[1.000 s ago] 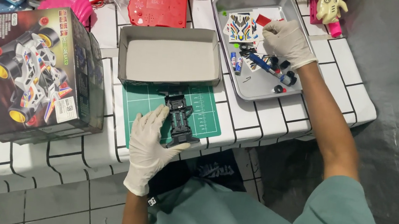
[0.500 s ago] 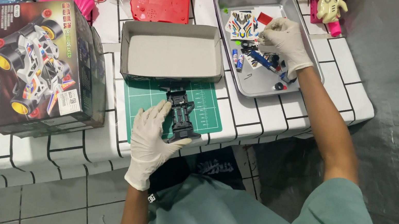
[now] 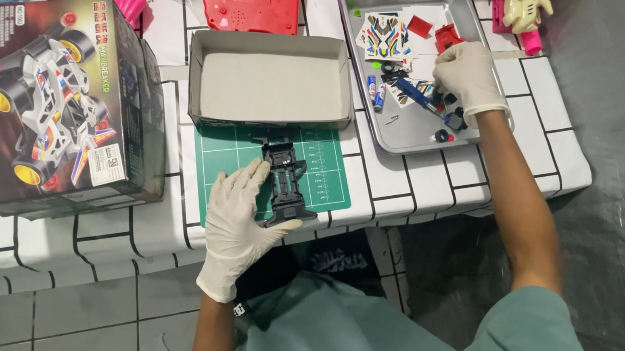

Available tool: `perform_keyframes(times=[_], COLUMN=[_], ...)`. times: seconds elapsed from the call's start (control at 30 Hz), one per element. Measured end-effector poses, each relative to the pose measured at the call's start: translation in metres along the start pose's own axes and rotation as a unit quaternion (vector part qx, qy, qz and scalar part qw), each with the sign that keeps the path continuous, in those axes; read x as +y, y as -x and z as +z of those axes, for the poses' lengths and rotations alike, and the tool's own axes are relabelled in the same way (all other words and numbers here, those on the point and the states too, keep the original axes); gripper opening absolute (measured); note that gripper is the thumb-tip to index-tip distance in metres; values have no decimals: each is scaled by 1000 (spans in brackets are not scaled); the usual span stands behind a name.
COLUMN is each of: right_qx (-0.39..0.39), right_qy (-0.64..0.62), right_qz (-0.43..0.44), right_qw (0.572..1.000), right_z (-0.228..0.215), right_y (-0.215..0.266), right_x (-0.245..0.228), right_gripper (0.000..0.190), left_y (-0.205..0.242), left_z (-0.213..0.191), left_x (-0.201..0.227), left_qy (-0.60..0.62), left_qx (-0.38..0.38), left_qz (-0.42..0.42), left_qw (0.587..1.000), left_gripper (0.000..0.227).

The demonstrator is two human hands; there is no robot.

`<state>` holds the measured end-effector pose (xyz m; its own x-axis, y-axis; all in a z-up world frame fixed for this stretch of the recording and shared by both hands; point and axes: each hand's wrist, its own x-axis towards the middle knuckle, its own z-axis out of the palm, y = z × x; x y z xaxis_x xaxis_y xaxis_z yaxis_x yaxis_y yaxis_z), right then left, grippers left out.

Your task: The person unpacks a toy car chassis from a box and places it on a green cutting mat. They handle a red plastic body shell, turning it over to inspect it, then set it aside. The person picks up small black wheels and attaches them to the chassis, followed by inserting a small blue cylindrical component into the center of the chassis.

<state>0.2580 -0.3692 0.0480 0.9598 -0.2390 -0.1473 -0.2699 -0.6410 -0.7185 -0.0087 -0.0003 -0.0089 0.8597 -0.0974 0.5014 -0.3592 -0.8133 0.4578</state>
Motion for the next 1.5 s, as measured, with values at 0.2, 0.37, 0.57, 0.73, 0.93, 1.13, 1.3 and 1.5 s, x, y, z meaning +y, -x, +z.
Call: perform_keyframes(times=[0.2, 0.37, 0.57, 0.73, 0.93, 1.13, 1.3, 1.5], right_qx=[-18, -146, -56, 74, 8, -66, -19, -37], right_qy=[65, 192, 165, 256, 111, 148, 227, -29], right_qz=[-147, -230, -245, -218, -177, -129, -145, -253], right_qw=[987, 943, 954, 939, 978, 978, 963, 966], right_z=[-3, 15, 7, 24, -4, 1, 3, 7], right_y=[6, -24, -16, -28, -19, -30, -21, 11], right_x=[-17, -3, 1, 40, 16, 21, 25, 6], right_gripper=[27, 23, 15, 19, 15, 18, 4, 7], left_y=[-1, 1, 1, -1, -2, -1, -1, -3], left_z=[-1, 0, 1, 1, 0, 2, 2, 0], left_x=[1, 0, -1, -1, -1, -2, -2, -1], left_qy=[-12, 5, -8, -7, -4, -6, 2, -4], left_qx=[-6, 2, -4, -15, -6, -2, -1, -15], left_qz=[4, 0, -2, -8, 0, 1, 1, -13], left_qw=[1000, 1000, 1000, 1000, 1000, 1000, 1000, 1000], left_gripper=[105, 104, 107, 105, 107, 106, 106, 106])
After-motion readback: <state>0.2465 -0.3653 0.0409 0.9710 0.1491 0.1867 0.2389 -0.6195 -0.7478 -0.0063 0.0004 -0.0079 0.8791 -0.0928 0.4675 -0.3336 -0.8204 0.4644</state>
